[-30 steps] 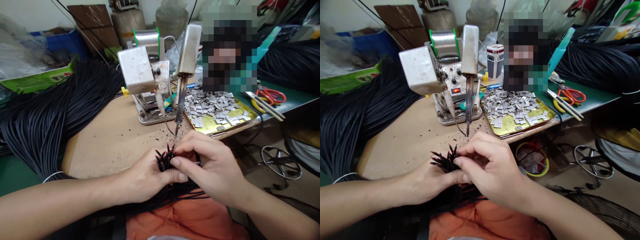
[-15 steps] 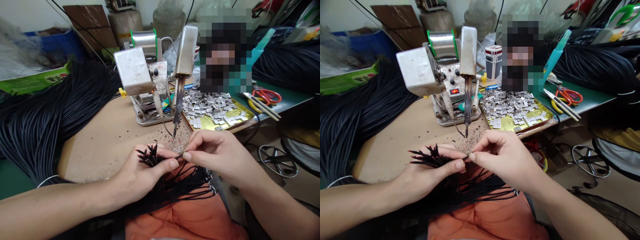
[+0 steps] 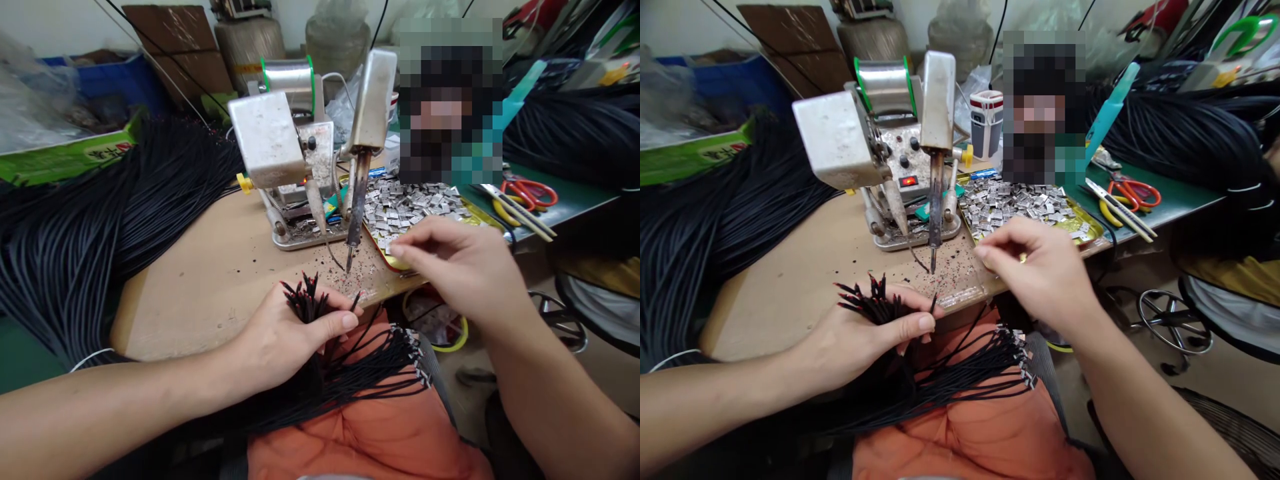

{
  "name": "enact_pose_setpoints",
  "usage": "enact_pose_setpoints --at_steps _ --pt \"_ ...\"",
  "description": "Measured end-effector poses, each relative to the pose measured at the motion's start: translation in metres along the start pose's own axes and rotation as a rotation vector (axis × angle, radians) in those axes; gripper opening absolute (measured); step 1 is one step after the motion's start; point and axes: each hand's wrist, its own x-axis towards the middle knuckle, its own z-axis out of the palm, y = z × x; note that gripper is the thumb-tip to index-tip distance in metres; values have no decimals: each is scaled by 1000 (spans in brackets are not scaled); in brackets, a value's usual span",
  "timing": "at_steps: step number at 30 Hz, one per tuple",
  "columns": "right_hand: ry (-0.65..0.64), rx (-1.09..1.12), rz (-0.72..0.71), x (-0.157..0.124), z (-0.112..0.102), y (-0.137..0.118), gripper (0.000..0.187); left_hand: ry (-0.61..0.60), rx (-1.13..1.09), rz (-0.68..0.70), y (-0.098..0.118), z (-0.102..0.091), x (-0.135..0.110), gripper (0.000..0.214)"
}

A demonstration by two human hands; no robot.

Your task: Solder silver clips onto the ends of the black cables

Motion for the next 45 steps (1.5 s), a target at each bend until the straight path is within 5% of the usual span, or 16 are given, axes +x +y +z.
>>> enact_pose_setpoints --at_steps 4,19,24,31,36,45 --pt "108 -401 -25 20 -10 26 7 4 -28 -21 1 2 2 8" --pt "-72 -532 -71 17 -5 29 21 27 -5 -9 2 1 2 14" --pt "-79 -397 84 18 -4 34 22 27 1 0 1 1 1 13" --pt "75 -301 -26 12 -6 21 7 11 -66 -24 -2 -4 6 30" --pt "181 -19 -9 -8 15 -2 3 37 -53 11 -1 -9 10 33" --pt "-29 702 342 -25 52 -16 21 122 -132 -5 -9 -12 14 26"
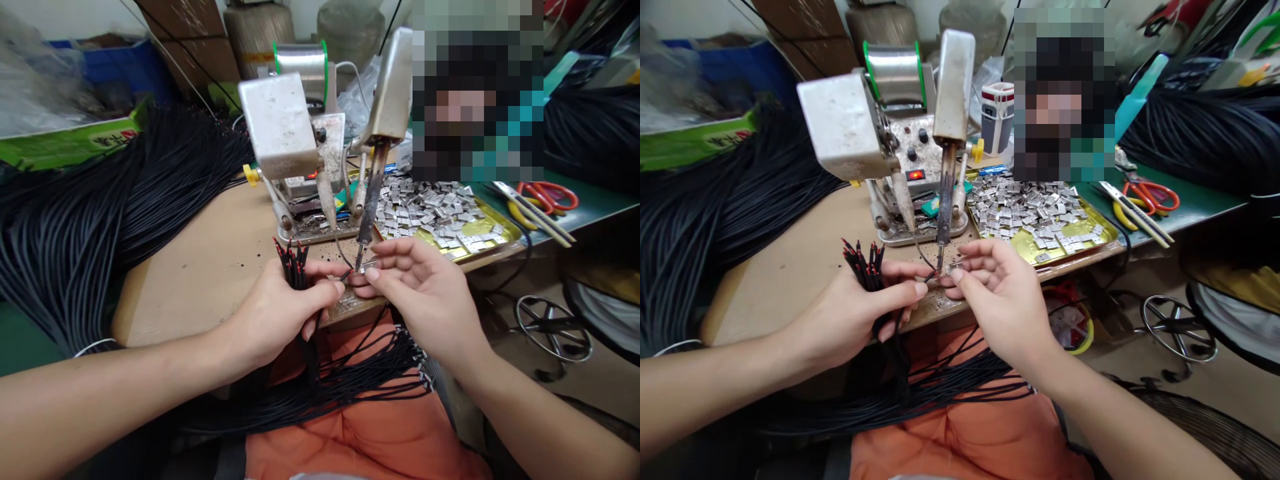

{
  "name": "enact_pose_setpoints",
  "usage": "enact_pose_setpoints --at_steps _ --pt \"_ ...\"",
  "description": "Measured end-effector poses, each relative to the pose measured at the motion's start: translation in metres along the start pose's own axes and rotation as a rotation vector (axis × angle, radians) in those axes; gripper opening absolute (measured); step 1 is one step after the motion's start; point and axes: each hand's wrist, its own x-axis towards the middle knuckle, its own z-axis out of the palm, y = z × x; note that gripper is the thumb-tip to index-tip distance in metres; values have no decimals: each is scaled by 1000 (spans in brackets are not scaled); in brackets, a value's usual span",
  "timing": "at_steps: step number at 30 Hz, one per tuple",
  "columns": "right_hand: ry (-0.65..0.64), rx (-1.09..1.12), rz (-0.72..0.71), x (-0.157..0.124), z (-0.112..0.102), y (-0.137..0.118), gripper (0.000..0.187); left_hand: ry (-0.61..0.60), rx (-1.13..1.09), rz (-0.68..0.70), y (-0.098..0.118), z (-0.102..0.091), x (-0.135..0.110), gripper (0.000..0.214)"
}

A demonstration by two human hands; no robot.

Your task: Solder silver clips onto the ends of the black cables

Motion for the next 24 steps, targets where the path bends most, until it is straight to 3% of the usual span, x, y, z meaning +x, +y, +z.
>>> enact_pose_setpoints --at_steps 4,24 --pt "-38 93 10 4 1 3 19 1 -29 4 -2 0 2 24" --pt "-77 111 -17 4 1 7 18 -16 -38 -12 1 -1 0 26"
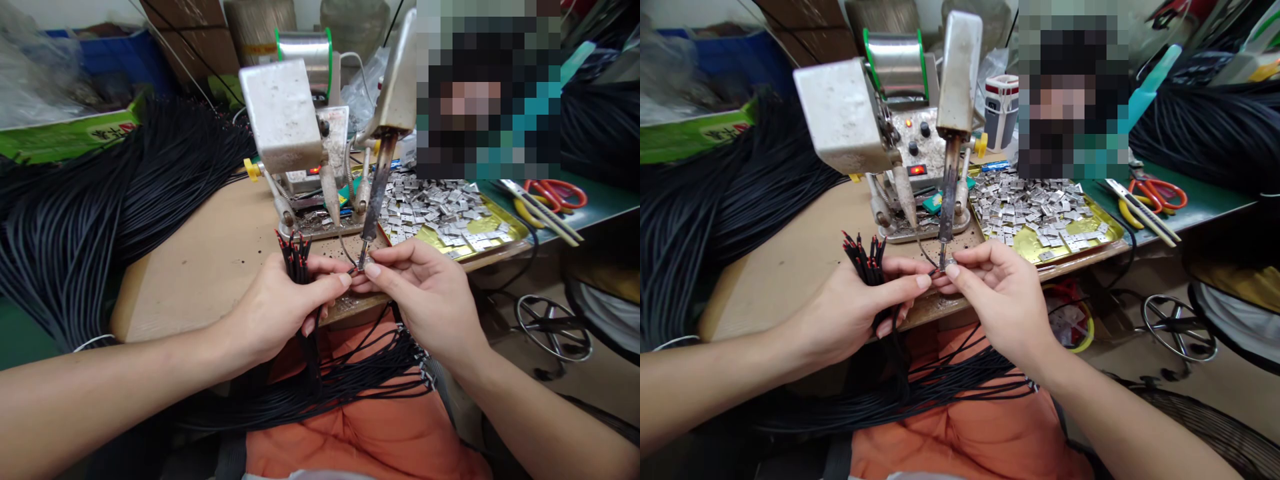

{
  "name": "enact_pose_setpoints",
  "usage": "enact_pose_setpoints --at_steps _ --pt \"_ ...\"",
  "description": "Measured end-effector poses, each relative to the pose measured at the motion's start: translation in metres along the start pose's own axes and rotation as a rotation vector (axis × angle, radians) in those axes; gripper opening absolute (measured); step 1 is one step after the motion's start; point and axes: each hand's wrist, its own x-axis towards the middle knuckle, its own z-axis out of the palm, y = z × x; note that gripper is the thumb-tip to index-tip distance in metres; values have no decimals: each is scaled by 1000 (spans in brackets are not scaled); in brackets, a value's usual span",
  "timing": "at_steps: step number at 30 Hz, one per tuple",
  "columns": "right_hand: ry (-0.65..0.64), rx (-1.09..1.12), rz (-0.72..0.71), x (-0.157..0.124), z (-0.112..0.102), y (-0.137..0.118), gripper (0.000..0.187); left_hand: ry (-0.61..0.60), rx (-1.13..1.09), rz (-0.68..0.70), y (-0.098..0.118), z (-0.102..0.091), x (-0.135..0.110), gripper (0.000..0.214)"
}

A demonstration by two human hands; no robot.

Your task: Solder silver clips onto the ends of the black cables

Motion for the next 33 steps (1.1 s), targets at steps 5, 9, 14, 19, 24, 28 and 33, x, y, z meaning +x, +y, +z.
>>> enact_pose_setpoints --at_steps 5,9,14,19,24,28,33 --pt "-11 7 -4 0 0 0 18 8 19 11 0 0 1 25" --pt "-5 -5 -9 0 -1 0 19 5 27 7 0 0 1 26" --pt "-2 -13 -8 -1 -1 0 19 5 30 11 0 1 1 28" --pt "0 -12 -21 -2 -1 0 17 -9 37 13 1 1 1 28" --pt "23 -71 -13 -2 -1 1 20 14 59 1 2 2 2 29" --pt "14 -56 -18 -2 0 1 19 22 64 2 3 3 2 29" --pt "12 -52 -31 -2 0 1 18 19 60 8 3 3 2 23"
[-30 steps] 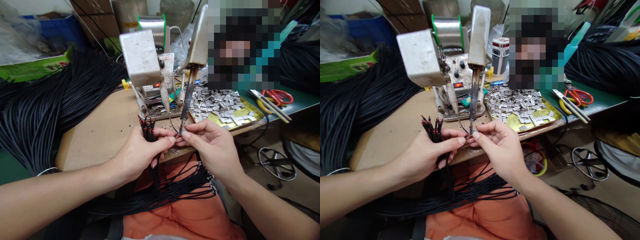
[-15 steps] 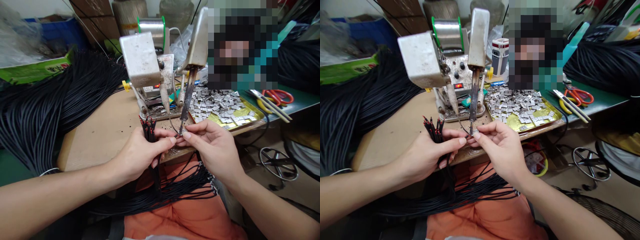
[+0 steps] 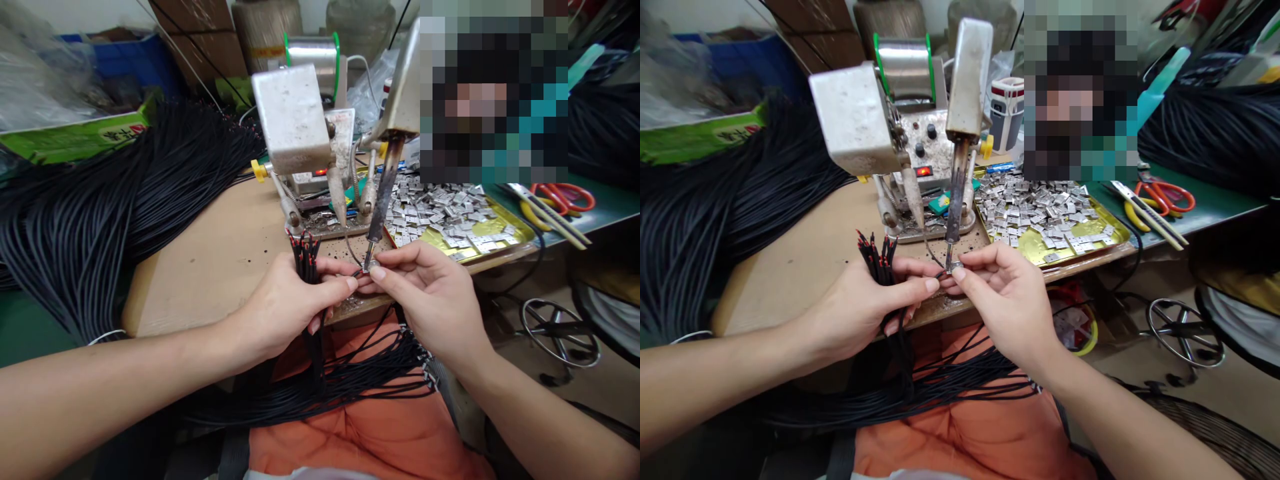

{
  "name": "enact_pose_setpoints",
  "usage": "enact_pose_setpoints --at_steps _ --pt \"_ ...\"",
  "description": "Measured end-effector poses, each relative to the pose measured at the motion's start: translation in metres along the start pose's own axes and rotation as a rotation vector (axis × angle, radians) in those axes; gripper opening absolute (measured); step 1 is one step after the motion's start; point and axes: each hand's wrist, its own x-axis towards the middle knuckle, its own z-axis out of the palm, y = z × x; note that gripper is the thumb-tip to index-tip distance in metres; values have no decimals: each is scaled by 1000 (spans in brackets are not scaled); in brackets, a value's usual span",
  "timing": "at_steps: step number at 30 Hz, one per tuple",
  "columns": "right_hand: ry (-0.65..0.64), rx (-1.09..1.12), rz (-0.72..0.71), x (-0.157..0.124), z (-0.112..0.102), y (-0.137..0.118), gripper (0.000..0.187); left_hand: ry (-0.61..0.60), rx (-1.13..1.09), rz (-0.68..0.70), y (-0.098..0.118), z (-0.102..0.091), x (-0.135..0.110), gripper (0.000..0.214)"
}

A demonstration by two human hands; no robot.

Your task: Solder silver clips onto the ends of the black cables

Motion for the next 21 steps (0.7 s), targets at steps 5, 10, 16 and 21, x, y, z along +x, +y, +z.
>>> enact_pose_setpoints --at_steps 5,10,16,21 --pt "14 -1 13 0 0 0 21 -9 -22 8 -2 -1 0 24" --pt "27 -13 -14 0 1 1 18 -25 -34 19 -4 -2 1 29" --pt "31 -3 -19 0 2 0 17 -24 -26 23 -4 -2 2 27" --pt "25 -23 4 1 2 -1 20 -10 -8 16 0 -1 1 21"
